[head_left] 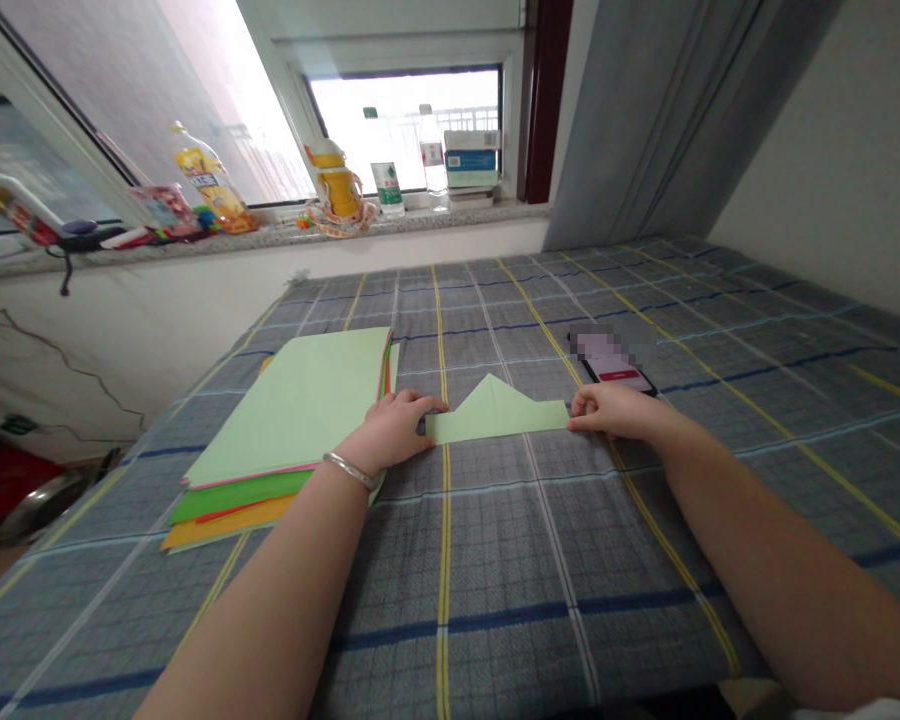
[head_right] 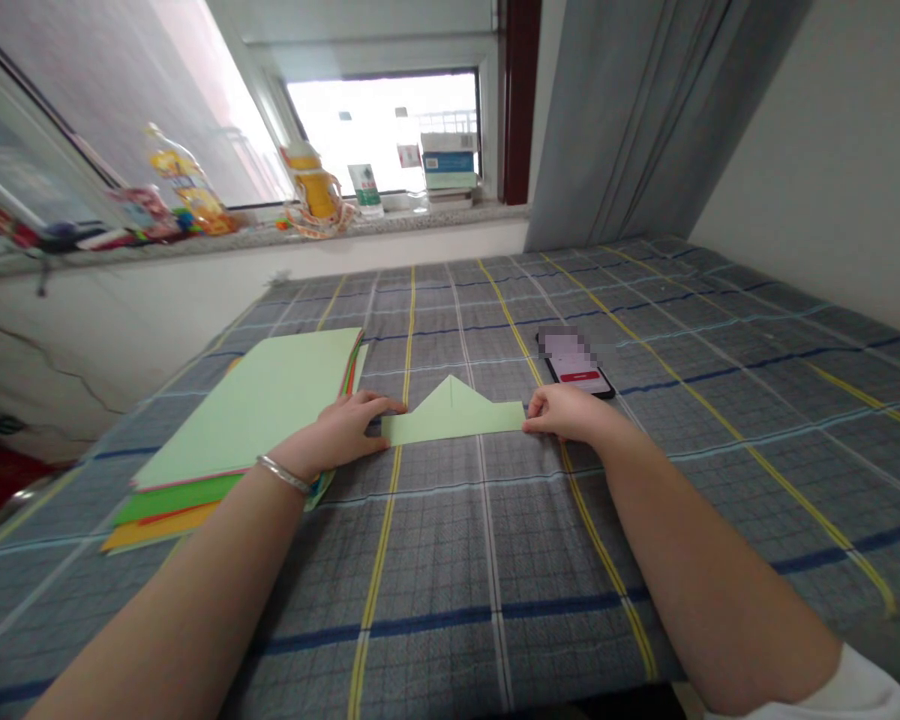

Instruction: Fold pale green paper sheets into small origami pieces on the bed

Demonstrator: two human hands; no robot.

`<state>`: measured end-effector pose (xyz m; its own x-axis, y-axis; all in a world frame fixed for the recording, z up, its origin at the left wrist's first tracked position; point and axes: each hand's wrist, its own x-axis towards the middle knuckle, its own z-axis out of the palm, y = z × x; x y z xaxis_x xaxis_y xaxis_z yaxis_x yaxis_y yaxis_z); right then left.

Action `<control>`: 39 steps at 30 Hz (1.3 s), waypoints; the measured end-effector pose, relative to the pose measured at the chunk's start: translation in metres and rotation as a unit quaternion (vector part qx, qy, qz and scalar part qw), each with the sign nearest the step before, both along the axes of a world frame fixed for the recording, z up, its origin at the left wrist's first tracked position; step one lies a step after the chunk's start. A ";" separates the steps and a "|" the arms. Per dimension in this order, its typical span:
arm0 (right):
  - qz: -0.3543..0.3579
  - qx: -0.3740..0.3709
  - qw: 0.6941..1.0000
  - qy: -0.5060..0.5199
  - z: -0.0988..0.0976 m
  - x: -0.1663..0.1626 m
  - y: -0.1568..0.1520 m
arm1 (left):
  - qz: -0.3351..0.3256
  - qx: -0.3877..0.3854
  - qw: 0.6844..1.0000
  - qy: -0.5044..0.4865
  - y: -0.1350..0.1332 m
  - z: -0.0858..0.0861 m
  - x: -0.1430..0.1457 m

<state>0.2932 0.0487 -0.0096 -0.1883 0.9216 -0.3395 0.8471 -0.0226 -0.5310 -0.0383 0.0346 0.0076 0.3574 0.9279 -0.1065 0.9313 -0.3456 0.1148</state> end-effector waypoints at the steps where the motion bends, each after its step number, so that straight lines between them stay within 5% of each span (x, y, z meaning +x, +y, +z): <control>1: 0.012 -0.010 1.000 0.025 0.001 0.001 0.000 | -0.013 0.004 1.000 -0.003 0.000 -0.001 0.000; 7: 0.010 -0.024 0.997 0.071 0.003 0.003 0.001 | -0.041 0.007 0.998 -0.045 -0.002 0.000 -0.002; 22: 0.029 0.079 0.996 -0.035 0.001 -0.008 0.000 | -0.042 -0.027 0.998 -0.034 -0.002 0.009 0.002; 39: 0.030 0.152 0.987 0.034 -0.006 -0.007 0.002 | -0.042 0.102 0.993 0.038 -0.001 -0.006 0.017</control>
<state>0.2863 0.0506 -0.0157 -0.2583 0.9655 -0.0335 0.8038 0.1955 -0.5618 -0.0209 0.0335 0.0018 0.4319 0.9005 0.0510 0.9019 -0.4306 -0.0357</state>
